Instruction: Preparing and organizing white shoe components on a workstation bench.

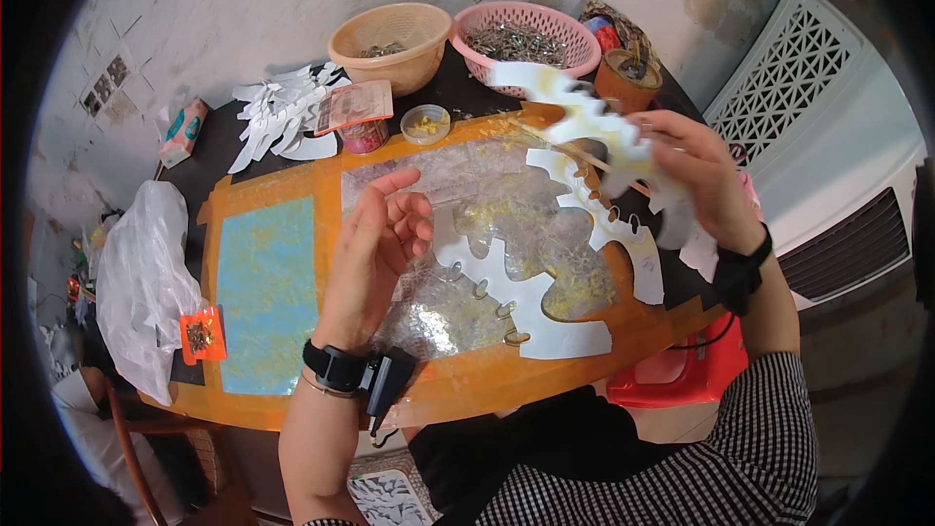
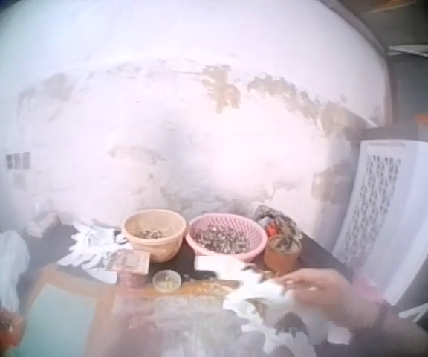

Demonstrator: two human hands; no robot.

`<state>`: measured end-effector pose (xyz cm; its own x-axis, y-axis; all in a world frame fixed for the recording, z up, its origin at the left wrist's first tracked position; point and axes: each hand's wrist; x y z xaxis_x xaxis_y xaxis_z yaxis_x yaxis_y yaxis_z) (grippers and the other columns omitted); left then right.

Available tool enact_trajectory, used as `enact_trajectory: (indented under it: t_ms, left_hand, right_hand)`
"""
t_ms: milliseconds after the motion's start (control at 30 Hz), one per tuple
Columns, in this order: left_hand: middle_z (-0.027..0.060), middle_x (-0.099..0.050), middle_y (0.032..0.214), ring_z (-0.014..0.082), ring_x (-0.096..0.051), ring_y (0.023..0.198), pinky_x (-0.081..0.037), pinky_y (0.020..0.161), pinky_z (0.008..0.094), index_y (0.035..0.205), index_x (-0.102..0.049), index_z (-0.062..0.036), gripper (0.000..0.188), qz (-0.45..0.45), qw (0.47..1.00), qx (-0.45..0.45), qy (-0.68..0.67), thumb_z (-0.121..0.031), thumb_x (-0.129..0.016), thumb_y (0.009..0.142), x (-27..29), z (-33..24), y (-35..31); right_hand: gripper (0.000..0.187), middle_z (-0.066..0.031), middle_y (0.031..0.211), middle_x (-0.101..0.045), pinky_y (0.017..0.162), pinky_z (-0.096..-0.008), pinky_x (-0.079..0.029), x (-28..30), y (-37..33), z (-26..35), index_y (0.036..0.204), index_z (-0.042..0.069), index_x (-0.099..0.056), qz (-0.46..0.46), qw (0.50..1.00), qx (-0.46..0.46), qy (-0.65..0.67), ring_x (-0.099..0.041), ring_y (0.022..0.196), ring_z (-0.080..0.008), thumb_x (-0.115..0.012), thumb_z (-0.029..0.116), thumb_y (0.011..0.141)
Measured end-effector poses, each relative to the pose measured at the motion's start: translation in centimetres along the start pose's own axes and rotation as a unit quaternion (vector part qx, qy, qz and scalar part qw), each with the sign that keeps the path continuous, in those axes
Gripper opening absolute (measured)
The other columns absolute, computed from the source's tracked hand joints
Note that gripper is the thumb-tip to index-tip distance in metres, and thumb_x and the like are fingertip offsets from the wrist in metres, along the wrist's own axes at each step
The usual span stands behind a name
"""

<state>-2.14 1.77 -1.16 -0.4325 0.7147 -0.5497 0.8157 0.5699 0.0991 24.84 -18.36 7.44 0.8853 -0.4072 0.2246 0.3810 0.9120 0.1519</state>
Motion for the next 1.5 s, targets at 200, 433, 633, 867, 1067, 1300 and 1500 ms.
enact_trajectory:
  t_ms: [200,433,633,867,1067,1300,1500]
  left_hand:
    - [0.0014,-0.060,0.095,0.0090,-0.056,0.082,-0.044,0.072,0.0230,0.124,-0.054,-0.0024,0.043,-0.049,0.999,-0.012,0.013,-0.039,-0.050,0.101,-0.1,-0.2,0.3]
    - [0.0015,-0.060,0.094,0.0094,-0.055,0.080,-0.043,0.071,0.0233,0.121,-0.056,-0.0015,0.038,-0.074,0.997,-0.017,0.021,-0.033,-0.052,0.100,0.2,-0.4,0.3]
    - [0.0001,-0.059,0.094,0.0091,-0.054,0.080,-0.043,0.071,0.0231,0.118,-0.057,-0.0038,0.035,-0.072,0.997,-0.015,0.029,-0.033,-0.052,0.100,0.7,-0.6,0.1]
    - [0.0010,-0.059,0.094,0.0097,-0.055,0.081,-0.043,0.072,0.0228,0.118,-0.057,-0.0021,0.033,-0.065,0.998,-0.012,0.018,-0.030,-0.054,0.099,-0.1,-0.4,0.5]
    - [0.0005,-0.060,0.096,0.0087,-0.056,0.082,-0.044,0.072,0.0225,0.118,-0.056,-0.0027,0.032,-0.073,0.997,-0.014,0.021,-0.028,-0.054,0.099,1.0,-0.6,0.1]
    - [0.0010,-0.061,0.095,0.0087,-0.058,0.081,-0.045,0.071,0.0224,0.116,-0.057,-0.0031,0.030,-0.079,0.997,-0.022,0.005,-0.028,-0.056,0.099,1.0,-0.7,0.9]
    - [0.0011,-0.062,0.094,0.0083,-0.058,0.079,-0.045,0.070,0.0223,0.115,-0.057,-0.0030,0.029,-0.093,0.995,-0.038,-0.004,-0.027,-0.056,0.098,1.9,-1.0,0.5]
  right_hand:
    - [0.027,-0.0018,0.103,-0.067,0.087,-0.0224,-0.045,7.8,-3.7,-6.0,0.119,-0.001,-0.063,-0.131,0.963,-0.098,-0.214,-0.058,0.096,-0.0068,-0.052,0.008,0.096]
    - [0.027,-0.0029,0.102,-0.068,0.079,-0.0203,-0.045,9.3,-4.3,-6.3,0.119,0.000,-0.064,-0.205,0.970,-0.056,-0.118,-0.058,0.090,-0.0061,-0.054,0.011,0.096]
    - [0.029,-0.0037,0.105,-0.067,0.079,-0.0210,-0.048,8.0,-4.5,-4.6,0.122,0.000,-0.061,-0.194,0.978,-0.048,0.066,-0.061,0.091,-0.0085,-0.054,0.013,0.097]
    - [0.031,-0.0115,0.107,-0.059,0.094,-0.0353,-0.042,7.0,-4.9,-7.4,0.113,0.005,-0.064,-0.175,0.883,0.081,-0.429,-0.054,0.108,-0.0283,-0.070,0.008,0.083]
    - [0.030,-0.0117,0.110,-0.061,0.092,-0.0378,-0.046,-2.1,-4.4,-2.3,0.109,0.005,-0.065,0.083,0.906,0.157,-0.385,-0.057,0.106,-0.0306,-0.072,0.008,0.080]
    - [0.041,-0.0122,0.116,-0.060,0.090,-0.0387,-0.047,-8.6,-1.5,-2.2,0.116,0.005,-0.062,0.243,0.824,0.314,-0.405,-0.058,0.108,-0.0297,-0.061,-0.001,0.076]
    - [0.037,-0.0127,0.124,-0.059,0.092,-0.0411,-0.046,-9.4,-0.2,-1.0,0.115,0.005,-0.062,0.223,0.765,0.384,-0.466,-0.056,0.115,-0.0296,-0.058,0.001,0.078]
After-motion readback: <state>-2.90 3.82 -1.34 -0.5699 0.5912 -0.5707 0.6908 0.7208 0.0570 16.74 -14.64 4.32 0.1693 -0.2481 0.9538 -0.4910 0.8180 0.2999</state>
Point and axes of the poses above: each hand's wrist, its own y-axis towards the middle knuckle, its own x-axis out of the back of the hand, z = x × y
